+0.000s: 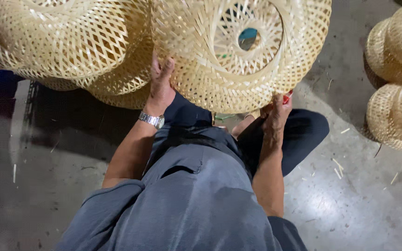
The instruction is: The person sits on the floor and uses a small knife to trim the protruding edges of woven bamboo baskets. They hold the basket with one hand and carefully shave off excess material from the rim with the other, rotating the basket to work around the circumference.
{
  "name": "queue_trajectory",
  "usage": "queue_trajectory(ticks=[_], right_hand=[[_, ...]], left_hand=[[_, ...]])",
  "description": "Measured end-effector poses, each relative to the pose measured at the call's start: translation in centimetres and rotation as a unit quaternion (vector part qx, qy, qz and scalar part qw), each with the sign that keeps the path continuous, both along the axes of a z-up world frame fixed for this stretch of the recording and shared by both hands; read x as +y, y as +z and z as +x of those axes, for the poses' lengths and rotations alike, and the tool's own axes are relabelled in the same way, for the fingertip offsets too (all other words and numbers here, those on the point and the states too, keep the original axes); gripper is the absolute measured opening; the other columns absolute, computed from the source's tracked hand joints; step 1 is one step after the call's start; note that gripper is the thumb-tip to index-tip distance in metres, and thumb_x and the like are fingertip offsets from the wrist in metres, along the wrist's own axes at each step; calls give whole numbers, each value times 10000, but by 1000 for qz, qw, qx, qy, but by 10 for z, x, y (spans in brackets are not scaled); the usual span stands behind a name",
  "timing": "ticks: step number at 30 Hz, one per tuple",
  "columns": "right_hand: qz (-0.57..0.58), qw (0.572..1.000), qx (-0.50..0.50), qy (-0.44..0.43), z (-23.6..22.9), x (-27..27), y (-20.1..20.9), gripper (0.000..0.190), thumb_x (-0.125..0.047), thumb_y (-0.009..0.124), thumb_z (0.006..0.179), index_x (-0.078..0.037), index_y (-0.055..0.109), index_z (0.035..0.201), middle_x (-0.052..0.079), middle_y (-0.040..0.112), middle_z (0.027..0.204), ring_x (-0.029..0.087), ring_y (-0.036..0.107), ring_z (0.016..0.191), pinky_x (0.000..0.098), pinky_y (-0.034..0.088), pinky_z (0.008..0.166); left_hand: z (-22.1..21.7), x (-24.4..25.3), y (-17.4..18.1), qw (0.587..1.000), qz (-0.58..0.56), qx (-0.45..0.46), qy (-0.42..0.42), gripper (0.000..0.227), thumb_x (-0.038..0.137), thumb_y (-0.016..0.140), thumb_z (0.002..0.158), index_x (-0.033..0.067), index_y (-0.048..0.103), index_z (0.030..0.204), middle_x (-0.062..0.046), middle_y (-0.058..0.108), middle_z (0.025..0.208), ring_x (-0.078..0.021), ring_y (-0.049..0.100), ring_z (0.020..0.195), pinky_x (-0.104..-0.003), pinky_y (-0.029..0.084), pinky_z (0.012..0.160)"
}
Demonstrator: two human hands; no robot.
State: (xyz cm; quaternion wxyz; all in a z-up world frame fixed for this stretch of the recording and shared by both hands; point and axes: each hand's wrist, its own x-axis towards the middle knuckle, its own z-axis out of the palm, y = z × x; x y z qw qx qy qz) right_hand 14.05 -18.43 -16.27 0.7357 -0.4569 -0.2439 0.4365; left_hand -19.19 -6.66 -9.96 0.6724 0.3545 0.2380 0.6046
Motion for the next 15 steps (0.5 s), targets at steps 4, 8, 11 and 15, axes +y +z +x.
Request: queue_trajectory(ticks=[4, 8, 11, 15], right_hand=[[-21, 999, -26, -18, -9, -2, 19, 371, -333, 752, 985, -90, 546, 1175, -26, 498, 671, 85, 422, 440, 278, 374, 386], [-45, 998, -4, -33, -14, -3, 38, 389, -336, 761, 985, -86, 551, 1196, -37, 473, 657, 81, 419, 437, 274, 369, 387], [-52, 998, -8, -42, -16, -3, 43, 410, -345, 771, 974, -84, 557, 1207, -31, 495, 687, 86, 430, 440, 276, 368, 386], [-43, 998, -16, -39, -13, -5, 42, 424, -368, 775, 980, -71, 576, 1207, -17, 508, 705, 95, 449, 454, 282, 377, 397]], left_hand=[[-2, 15, -24, 991, -113, 61, 47, 1214, 498, 842, 817, 95, 25, 1620, -157, 370, 1623, -269, 334, 1537, -495, 294, 1251], [-1, 26, -37, 990, -96, 96, 44, 1246, 591, 808, 836, 94, 0, 1643, -157, 310, 1688, -233, 259, 1586, -476, 209, 1304], [0, 26, -37, 990, -109, 82, 33, 1220, 615, 776, 821, 91, 30, 1632, -153, 336, 1689, -220, 269, 1570, -481, 214, 1266], [8, 27, -33, 990, -97, 83, 62, 1155, 579, 787, 860, 55, 116, 1641, -160, 360, 1675, -239, 289, 1584, -463, 216, 1299]])
